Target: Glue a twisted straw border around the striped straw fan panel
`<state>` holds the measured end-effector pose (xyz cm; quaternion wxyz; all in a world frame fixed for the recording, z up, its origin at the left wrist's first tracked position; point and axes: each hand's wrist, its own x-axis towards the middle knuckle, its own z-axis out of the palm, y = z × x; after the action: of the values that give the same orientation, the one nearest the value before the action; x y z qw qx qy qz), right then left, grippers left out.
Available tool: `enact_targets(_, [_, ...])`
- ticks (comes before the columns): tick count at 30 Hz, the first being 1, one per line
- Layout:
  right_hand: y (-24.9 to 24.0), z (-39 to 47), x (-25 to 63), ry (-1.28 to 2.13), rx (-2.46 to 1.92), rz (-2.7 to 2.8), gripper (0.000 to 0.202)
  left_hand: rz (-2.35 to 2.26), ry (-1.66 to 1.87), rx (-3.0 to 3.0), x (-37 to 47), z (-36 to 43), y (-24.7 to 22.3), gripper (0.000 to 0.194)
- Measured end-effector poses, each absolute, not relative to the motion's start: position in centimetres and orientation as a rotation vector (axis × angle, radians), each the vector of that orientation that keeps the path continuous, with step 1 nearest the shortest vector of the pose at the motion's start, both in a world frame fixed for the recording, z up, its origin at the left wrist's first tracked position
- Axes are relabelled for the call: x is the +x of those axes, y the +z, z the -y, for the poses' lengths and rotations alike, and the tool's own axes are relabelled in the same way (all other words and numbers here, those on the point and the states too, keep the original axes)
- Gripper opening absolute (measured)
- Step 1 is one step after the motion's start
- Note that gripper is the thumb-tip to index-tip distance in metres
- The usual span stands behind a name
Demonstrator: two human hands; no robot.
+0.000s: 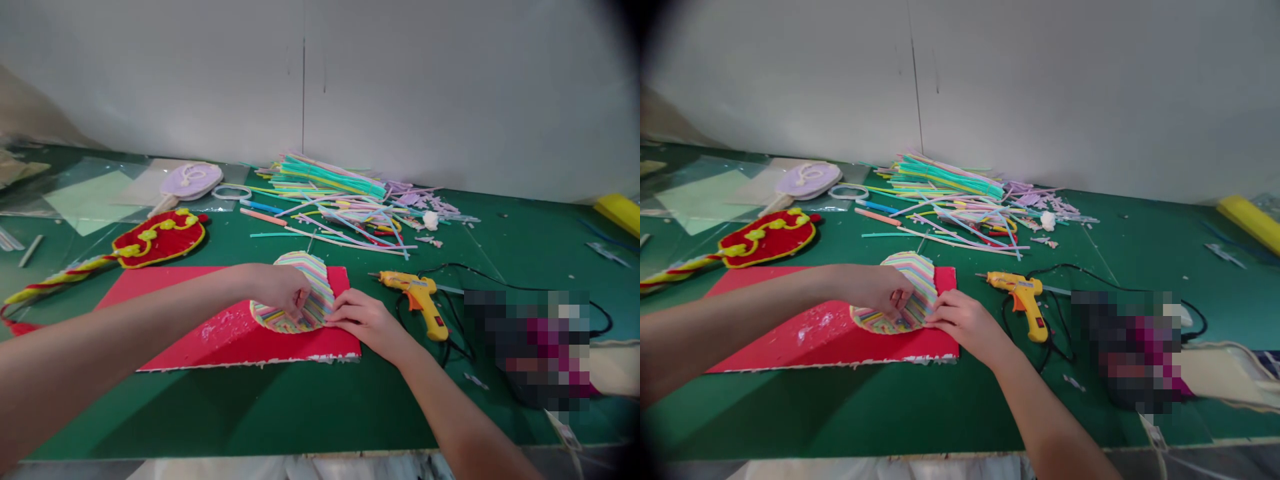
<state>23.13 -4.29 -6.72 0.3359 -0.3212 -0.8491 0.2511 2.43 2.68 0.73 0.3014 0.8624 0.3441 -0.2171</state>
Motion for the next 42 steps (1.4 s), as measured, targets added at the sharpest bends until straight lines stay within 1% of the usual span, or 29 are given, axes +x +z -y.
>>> enact_targets(9, [-6.6, 4.3, 23.0, 0.648, -0.837, 2.223, 0.016, -1.003, -0.570, 2.301, 2.7, -2.3, 0.0, 0.012])
enact_targets(18, [-6.7, 4.3, 23.1, 0.649, -0.849, 2.230, 0.016, -0.970, -0.578, 2.303, 2.8, -2.2, 0.7, 0.010])
enact_targets(23, [-6.7, 4.3, 23.0, 0.653, -0.837, 2.224, 0.016, -1.009, -0.618, 2.329, 3.2, -2.4, 0.2, 0.020])
enact_targets(26, [-6.7, 4.3, 23.0, 0.654, -0.826, 2.226, 0.014, -1.010, -0.648, 2.343, 3.4, -2.5, -0.1, 0.021])
enact_targets(32, [-6.7, 4.3, 23.1, 0.650, -0.829, 2.228, 0.015, -1.049, -0.683, 2.371, 3.9, -2.3, 0.4, 0.030])
enact_targets(37, [-6.6, 4.3, 23.1, 0.651, -0.820, 2.231, 0.013, -1.074, -0.744, 2.371, 4.4, -2.3, 0.4, 0.033])
enact_targets(42, [-6.7, 4.3, 23.1, 0.651, -0.822, 2.228, 0.011, -1.100, -0.804, 2.375, 4.5, -2.6, -0.2, 0.031])
